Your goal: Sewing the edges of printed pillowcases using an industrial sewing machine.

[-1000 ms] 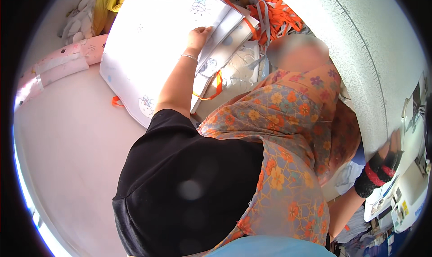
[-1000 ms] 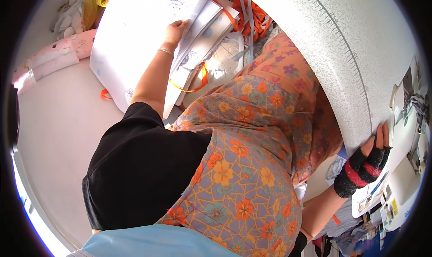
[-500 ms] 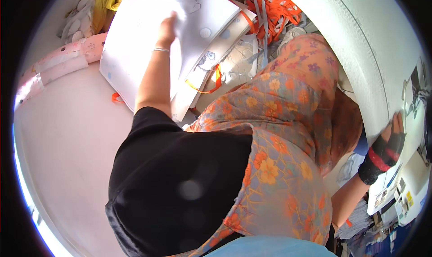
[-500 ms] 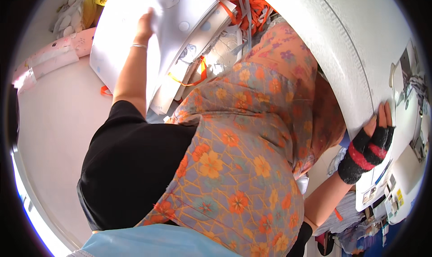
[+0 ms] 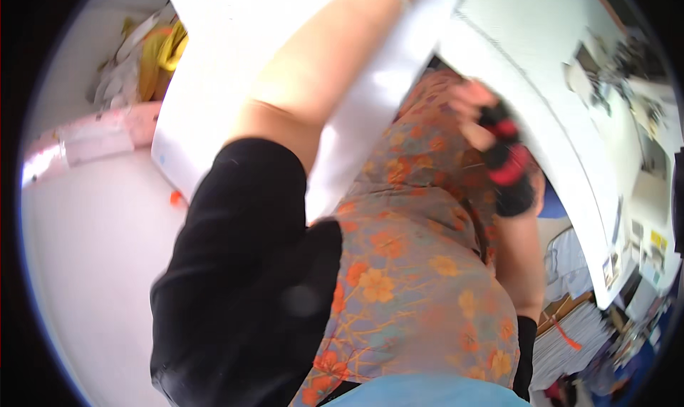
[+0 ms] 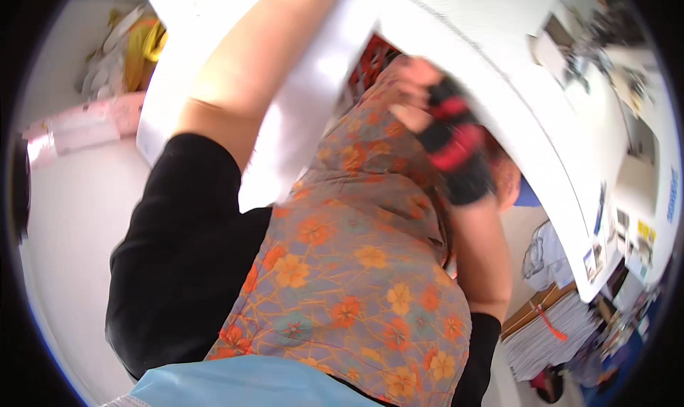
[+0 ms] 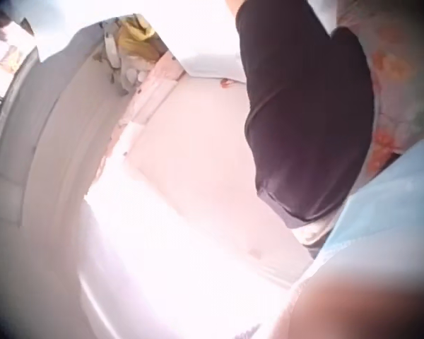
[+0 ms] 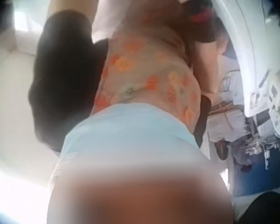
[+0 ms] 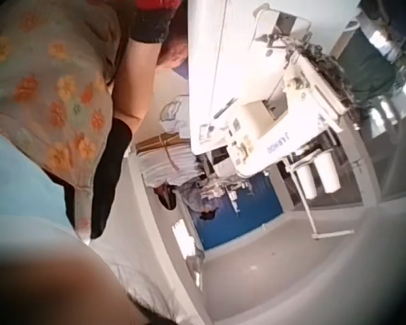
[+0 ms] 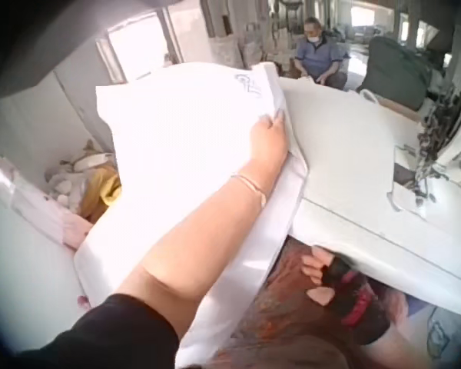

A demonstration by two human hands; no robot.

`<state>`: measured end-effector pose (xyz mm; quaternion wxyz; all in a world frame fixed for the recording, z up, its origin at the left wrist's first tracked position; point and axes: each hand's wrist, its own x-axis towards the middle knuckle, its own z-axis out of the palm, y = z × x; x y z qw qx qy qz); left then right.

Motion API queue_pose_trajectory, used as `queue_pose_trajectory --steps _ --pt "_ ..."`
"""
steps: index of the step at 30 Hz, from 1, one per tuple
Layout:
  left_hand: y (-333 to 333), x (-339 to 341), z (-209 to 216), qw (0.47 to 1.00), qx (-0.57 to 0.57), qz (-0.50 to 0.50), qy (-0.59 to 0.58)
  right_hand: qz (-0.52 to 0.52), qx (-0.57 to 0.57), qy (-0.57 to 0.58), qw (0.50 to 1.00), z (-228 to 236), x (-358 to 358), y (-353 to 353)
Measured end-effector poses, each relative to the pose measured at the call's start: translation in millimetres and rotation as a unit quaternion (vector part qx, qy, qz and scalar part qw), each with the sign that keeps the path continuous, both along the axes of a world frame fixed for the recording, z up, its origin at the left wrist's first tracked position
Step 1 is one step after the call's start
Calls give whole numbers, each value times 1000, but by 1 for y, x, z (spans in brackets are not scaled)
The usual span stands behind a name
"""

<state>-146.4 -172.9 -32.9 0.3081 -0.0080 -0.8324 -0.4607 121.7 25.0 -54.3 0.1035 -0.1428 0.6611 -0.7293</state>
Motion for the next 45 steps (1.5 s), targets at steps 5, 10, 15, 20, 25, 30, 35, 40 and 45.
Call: queue_pose_trajectory --steps 5,10,15,20,25,30,35,40,45 --pt "143 24 6 987 -75 -134 34 -52 -13 -134 989 -31 -16 -53" --pt "156 34 41 884 -433 -168 -50 -72 160 224 959 -30 -3 -30" --pt "185 55 65 828 -488 -264 76 20 88 92 992 -24 65 5" --pt "188 17 38 875 -365 -304 92 4 25 7 1000 -8 71 20" --pt "187 4 26 881 -297 -353 108 -60 26 -46 997 36 67 56" --pt "196 -2 17 888 -347 -263 147 -245 24 29 969 43 51 49" --pt "190 -12 22 876 -392 -264 96 -268 -48 -137 953 37 46 43" --pt "187 -6 35 846 -421 -318 78 -281 13 -30 959 31 42 44" --pt "182 4 22 884 -283 -321 188 -294 27 21 955 44 35 36"
